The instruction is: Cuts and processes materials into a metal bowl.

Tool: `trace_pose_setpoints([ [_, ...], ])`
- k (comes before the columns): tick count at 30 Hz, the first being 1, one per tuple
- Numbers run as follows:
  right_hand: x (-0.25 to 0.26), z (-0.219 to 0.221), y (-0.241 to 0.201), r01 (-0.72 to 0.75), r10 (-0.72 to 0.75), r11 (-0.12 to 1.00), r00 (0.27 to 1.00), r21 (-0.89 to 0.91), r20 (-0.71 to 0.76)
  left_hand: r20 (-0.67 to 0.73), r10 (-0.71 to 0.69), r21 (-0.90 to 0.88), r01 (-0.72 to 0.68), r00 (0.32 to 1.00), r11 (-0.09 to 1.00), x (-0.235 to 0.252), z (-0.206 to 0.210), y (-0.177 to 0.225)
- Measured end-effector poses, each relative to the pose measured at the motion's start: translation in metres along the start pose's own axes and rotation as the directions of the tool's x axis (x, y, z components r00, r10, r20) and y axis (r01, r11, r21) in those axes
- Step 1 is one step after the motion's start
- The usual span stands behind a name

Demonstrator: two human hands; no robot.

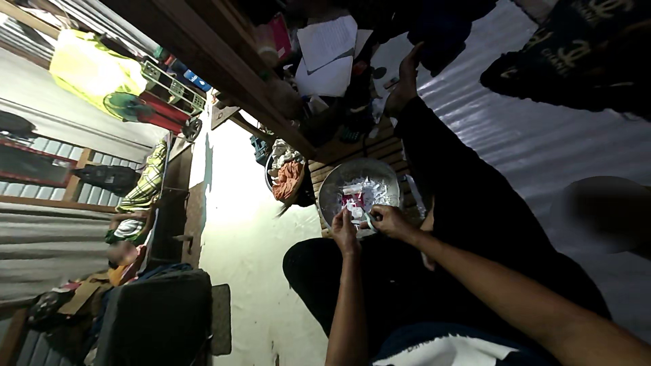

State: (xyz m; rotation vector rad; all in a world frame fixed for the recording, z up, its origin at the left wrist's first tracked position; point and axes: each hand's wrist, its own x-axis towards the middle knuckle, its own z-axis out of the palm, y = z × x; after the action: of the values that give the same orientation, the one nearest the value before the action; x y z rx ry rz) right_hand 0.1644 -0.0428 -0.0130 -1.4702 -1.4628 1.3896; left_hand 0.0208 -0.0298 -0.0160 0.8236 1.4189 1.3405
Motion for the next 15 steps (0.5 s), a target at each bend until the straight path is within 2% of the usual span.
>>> trace_pose_setpoints([
  [3, -0.0017, -0.0019, -0.0047, -0.030, 0.034, 0.998, 0.997, -0.053, 0.069, -0.008, 0.009, 0.018, -0.009, 1.000, 1.000, 0.0015, -0.0013, 0.0012],
  [8, -0.0017, 0.0051, -0.0029, -0.002, 0.013, 0.996, 0.993, -0.091, 0.118, -0.013, 0.032, 0.041, -0.032, 0.999, 0.999, 0.0047, 0.0010, 0.0050],
  [15, -0.0009, 0.0064, -0.0009, 0.004, 0.001, 0.998, 0.997, -0.062, 0.082, -0.001, 0.003, -0.001, -0.003, 1.000, 1.000, -0.0002, 0.0067, 0.0061],
])
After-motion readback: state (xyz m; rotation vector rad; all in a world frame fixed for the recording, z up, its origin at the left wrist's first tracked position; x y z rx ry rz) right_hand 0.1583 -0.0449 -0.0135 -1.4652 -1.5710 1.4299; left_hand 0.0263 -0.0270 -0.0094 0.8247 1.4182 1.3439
